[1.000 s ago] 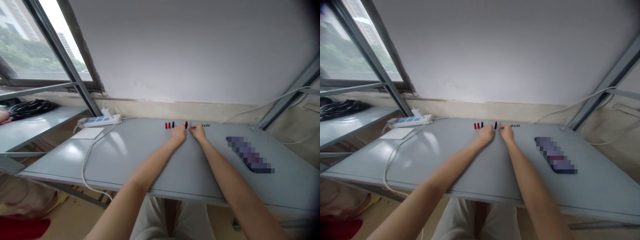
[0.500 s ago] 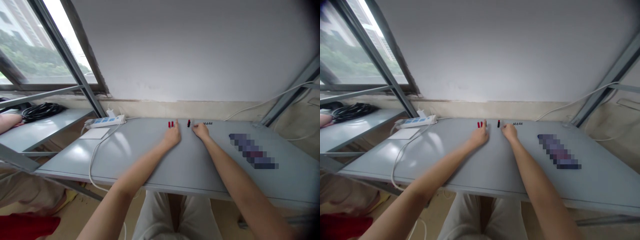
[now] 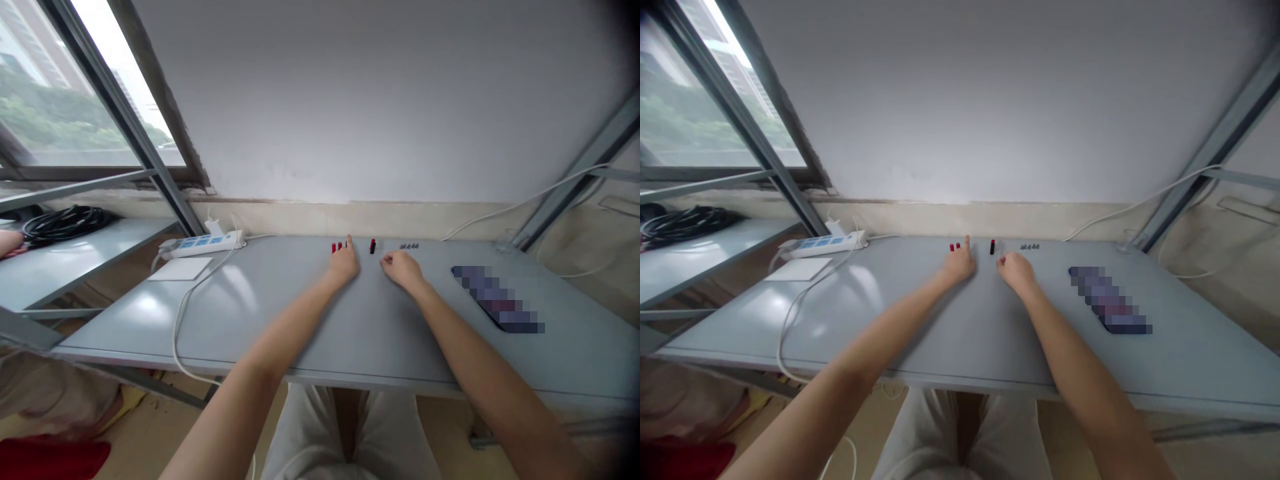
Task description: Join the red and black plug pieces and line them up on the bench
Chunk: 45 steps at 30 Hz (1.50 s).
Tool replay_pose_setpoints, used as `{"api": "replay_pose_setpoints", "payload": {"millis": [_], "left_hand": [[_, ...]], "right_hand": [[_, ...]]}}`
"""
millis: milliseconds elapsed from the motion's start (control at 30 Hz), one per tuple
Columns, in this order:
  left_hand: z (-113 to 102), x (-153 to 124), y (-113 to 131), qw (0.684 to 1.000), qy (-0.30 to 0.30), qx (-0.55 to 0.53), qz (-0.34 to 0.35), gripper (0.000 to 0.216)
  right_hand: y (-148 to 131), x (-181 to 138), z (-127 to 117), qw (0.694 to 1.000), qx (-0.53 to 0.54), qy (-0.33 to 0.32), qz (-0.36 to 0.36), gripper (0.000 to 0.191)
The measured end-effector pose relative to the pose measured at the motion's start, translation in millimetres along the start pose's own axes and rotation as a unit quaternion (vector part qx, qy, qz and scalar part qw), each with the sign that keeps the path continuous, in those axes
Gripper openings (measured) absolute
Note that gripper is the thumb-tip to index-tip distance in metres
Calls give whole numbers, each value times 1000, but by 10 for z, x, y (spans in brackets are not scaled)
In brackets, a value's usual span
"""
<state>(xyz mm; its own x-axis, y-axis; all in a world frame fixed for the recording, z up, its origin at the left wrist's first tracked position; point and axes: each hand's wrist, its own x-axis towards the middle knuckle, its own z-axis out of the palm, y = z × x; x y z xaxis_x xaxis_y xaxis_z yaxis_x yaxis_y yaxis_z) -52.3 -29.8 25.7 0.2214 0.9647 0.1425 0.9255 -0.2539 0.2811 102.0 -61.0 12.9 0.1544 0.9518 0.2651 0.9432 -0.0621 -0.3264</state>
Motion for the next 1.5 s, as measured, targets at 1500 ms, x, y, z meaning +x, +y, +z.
{"api": "replay_pose_setpoints", "payload": {"millis": [1500], "left_hand": [[34,-371,-49,789,-5,-607,-95,25]], "right_hand": [[-52,-74,52,965,148,44,-210,21]]}}
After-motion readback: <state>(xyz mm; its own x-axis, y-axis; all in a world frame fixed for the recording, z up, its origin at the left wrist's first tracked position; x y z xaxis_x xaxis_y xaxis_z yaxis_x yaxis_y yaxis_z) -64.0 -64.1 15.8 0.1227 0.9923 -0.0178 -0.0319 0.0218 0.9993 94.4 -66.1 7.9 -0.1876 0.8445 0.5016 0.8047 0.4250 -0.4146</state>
